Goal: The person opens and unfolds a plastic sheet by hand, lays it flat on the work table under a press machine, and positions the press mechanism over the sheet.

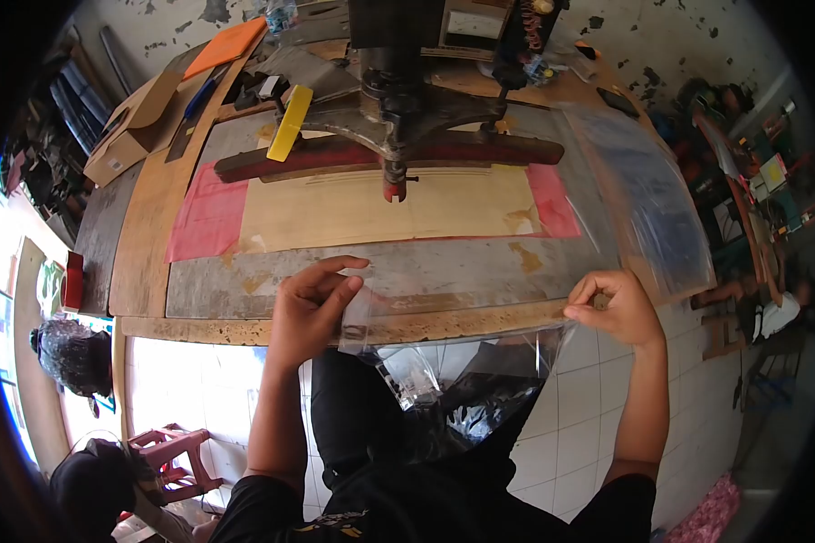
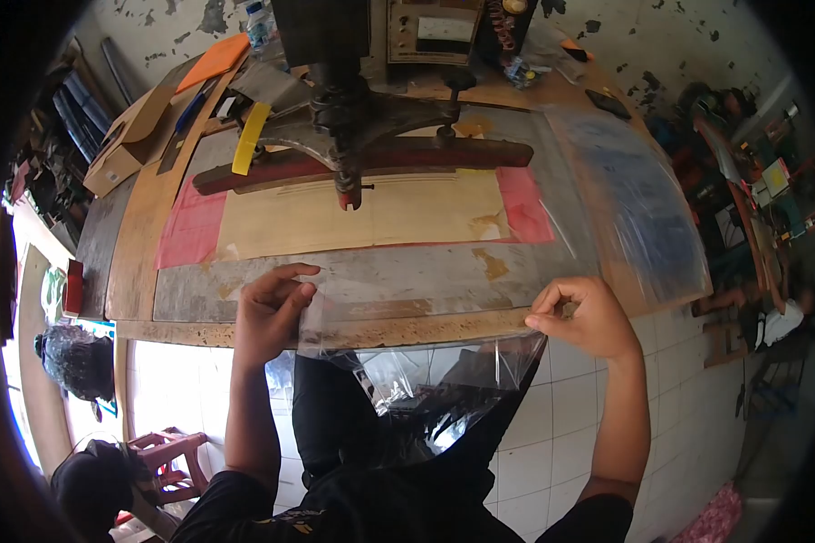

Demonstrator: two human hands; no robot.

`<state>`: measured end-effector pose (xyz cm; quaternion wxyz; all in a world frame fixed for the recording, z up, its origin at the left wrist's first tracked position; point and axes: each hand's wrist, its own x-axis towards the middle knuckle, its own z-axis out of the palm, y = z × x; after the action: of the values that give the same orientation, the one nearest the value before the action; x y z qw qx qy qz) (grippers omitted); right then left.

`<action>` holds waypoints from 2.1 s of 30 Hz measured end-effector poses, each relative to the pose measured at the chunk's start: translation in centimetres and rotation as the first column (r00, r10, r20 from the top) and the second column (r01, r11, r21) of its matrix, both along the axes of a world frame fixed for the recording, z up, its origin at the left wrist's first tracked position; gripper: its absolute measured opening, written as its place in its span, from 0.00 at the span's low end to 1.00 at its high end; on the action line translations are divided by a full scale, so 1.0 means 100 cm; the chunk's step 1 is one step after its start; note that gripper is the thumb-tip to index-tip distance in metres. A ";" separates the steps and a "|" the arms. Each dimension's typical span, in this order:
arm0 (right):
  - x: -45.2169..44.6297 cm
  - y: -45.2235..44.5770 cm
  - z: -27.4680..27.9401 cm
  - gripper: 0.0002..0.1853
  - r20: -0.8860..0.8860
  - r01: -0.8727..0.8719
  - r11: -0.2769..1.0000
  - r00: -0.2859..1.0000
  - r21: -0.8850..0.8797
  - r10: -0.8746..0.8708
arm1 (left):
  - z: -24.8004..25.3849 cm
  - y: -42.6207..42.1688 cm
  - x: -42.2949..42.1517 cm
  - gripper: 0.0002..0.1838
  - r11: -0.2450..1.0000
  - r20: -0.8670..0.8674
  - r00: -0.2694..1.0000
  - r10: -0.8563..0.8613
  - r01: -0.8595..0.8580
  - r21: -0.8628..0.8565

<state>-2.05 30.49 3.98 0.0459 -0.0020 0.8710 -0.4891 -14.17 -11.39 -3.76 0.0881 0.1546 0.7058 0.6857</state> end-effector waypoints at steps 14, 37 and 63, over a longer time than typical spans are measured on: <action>0.003 -0.003 0.008 0.12 0.018 0.091 0.989 0.996 -0.115 -0.090 | 0.003 0.001 0.001 0.14 0.999 -0.048 0.998 0.036 -0.035 0.005; -0.173 -0.047 -0.037 0.06 -0.258 0.128 0.982 0.962 0.142 -0.088 | 0.029 -0.034 -0.113 0.11 0.801 -0.466 0.883 -0.062 -0.235 -0.552; -0.135 -0.047 -0.015 0.13 -0.358 -0.083 0.773 0.851 0.628 0.383 | 0.043 -0.019 -0.084 0.29 0.430 -0.501 0.731 -0.463 -0.309 -0.848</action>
<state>-15.60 25.77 2.44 -0.1046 -0.2167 0.9560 -0.1676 -22.59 -13.29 0.50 -0.0722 0.3558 0.9276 0.0882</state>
